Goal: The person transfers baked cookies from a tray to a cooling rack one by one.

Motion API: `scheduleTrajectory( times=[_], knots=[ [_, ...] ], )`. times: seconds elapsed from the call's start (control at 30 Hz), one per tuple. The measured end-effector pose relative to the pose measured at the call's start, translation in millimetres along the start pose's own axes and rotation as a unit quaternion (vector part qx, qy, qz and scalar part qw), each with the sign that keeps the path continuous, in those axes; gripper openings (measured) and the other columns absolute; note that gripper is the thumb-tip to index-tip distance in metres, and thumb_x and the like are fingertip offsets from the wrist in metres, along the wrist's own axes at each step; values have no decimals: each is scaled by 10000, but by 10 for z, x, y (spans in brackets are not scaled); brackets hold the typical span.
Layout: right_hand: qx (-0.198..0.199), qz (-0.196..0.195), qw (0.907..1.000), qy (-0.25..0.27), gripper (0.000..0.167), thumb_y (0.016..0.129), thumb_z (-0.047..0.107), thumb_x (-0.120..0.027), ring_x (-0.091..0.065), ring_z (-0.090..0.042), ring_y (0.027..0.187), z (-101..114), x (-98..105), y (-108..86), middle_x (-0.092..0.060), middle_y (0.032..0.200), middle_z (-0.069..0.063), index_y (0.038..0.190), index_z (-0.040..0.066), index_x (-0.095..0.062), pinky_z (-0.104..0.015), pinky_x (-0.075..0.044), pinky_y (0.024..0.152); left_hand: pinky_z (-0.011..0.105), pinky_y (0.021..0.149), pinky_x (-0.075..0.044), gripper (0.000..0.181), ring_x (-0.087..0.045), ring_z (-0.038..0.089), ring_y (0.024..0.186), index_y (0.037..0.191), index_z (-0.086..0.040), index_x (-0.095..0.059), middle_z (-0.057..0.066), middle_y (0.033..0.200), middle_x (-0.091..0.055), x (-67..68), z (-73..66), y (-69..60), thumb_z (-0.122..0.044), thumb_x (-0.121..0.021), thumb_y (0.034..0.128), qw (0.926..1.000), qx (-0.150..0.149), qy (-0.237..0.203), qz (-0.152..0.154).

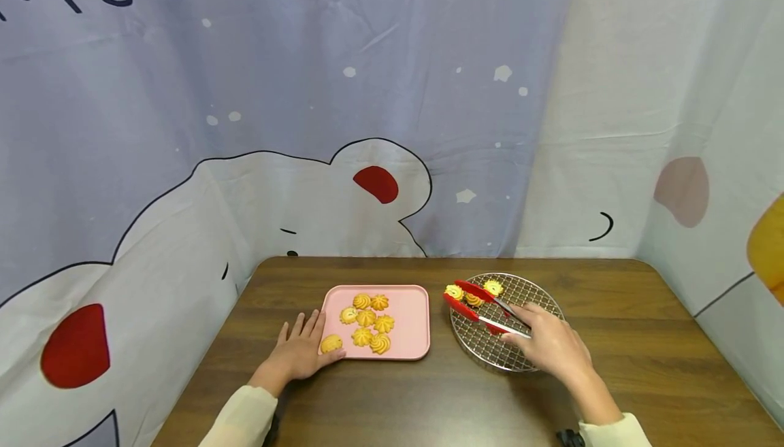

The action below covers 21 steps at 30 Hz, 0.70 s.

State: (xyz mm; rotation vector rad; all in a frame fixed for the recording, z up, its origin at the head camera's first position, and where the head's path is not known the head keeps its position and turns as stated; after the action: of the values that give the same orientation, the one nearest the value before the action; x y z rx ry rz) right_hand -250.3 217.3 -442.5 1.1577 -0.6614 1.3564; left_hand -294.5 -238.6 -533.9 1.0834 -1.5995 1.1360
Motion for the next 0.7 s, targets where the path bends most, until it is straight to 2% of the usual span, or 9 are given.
scheduleTrajectory(
  times=[0.13, 0.4, 0.7],
  knots=[
    [-89, 10, 10000, 0, 649, 830, 389, -825, -638, -521, 1068, -74, 30, -37, -616, 1322, -238, 1362, 65, -643, -642, -536, 809, 679, 1185, 6, 1115, -59, 471, 1534, 1631, -51, -106, 200, 1680, -135, 1, 2, -1, -835, -395, 892, 9999, 56, -13, 91],
    [-250, -31, 9997, 0, 647, 837, 414, -817, -642, -527, 1051, -214, 100, -107, -612, 1322, -240, 1367, 84, -646, -650, -525, 788, 686, 1178, -29, 1089, -85, 467, 1533, 1628, -54, -143, 180, 1681, -158, -58, 60, 60, -815, -420, 901, 9999, -5, 53, -140],
    [-473, 12, 9989, 23, 673, 847, 460, -795, -613, -557, 1096, -357, 157, -191, -566, 1389, -267, 1389, 95, -629, -675, -496, 816, 683, 1181, -27, 1075, -86, 466, 1533, 1629, -56, -139, 180, 1681, -155, -44, 48, 53, -801, -427, 909, 9999, 12, 46, -110]
  ],
)
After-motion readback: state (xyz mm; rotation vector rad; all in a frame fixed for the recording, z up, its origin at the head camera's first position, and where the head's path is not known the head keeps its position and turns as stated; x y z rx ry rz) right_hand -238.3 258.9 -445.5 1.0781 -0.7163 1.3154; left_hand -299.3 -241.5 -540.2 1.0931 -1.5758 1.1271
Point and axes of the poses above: each hand's wrist, its own y-axis towards the middle knuckle, its own x-axis out of the back of the hand, z = x × y, the point moved 6 cm from there along y, towards the middle knuckle
